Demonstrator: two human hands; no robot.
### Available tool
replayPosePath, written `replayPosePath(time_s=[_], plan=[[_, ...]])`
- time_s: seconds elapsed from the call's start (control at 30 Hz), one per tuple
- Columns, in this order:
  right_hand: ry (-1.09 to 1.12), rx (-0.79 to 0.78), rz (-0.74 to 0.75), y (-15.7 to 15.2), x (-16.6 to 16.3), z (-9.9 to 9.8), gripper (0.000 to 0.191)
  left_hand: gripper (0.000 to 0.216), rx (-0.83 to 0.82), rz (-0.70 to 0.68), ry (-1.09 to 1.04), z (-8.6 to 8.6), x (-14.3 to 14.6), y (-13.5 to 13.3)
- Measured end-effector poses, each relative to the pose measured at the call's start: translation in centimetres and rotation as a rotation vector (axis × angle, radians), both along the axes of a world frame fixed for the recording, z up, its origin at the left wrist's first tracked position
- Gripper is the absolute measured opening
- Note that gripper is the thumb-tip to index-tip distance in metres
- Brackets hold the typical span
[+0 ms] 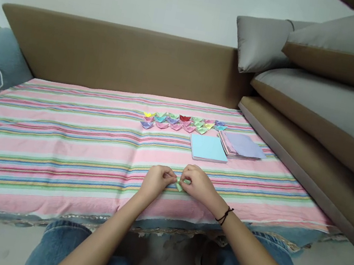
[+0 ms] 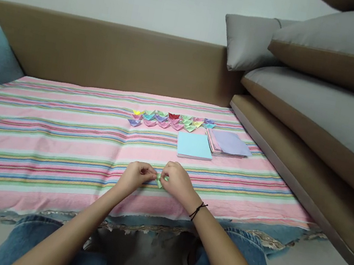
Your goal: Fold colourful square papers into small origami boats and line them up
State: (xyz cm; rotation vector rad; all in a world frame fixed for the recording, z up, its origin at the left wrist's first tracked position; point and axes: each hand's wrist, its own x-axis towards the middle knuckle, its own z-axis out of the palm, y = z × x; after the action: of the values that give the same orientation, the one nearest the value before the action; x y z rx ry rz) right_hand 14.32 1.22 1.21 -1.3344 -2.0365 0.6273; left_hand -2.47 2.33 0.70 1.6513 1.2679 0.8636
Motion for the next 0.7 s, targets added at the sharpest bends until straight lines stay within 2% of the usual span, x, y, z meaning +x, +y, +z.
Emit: replayPosePath(time_s=[0.1, 0.17, 0.3, 0.37, 0.53, 0.7], plan=[[0.133, -0.034, -0.055, 0.6, 0.5, 0.7, 0.012, 0.028, -0.032, 0.057, -0.1, 0.7, -0.4, -0.1], [0.241, -0.094, -0.093, 0.9, 1.0, 1.4, 0.017, 0.04, -0.109, 0.062, -0.209, 1.3, -0.6, -0.3], [0.379, -0.217, -0.125, 1.2, 1.4, 2.6, 0.032, 0.043, -0.361, 0.04, -0.592, 2.1, -0.3, -0.9], [0.426, -0.273, -0.12, 1.1, 1.1, 3.0, 0.032, 0.048, -0.391, 0.06, -0.688, 2.2, 0.1, -1.3], [0.557, -0.412, -0.113, 1.2, -0.2, 3.2, 0.027, 0.049, -0.384, 0.122, -0.728, 2.1, 0.6, -1.5], [0.56, -0.335, -0.061, 2.7, -0.2, 3.0, 0.021, 0.056, -0.369, 0.154, -0.686, 1.7, 0.4, -1.0]])
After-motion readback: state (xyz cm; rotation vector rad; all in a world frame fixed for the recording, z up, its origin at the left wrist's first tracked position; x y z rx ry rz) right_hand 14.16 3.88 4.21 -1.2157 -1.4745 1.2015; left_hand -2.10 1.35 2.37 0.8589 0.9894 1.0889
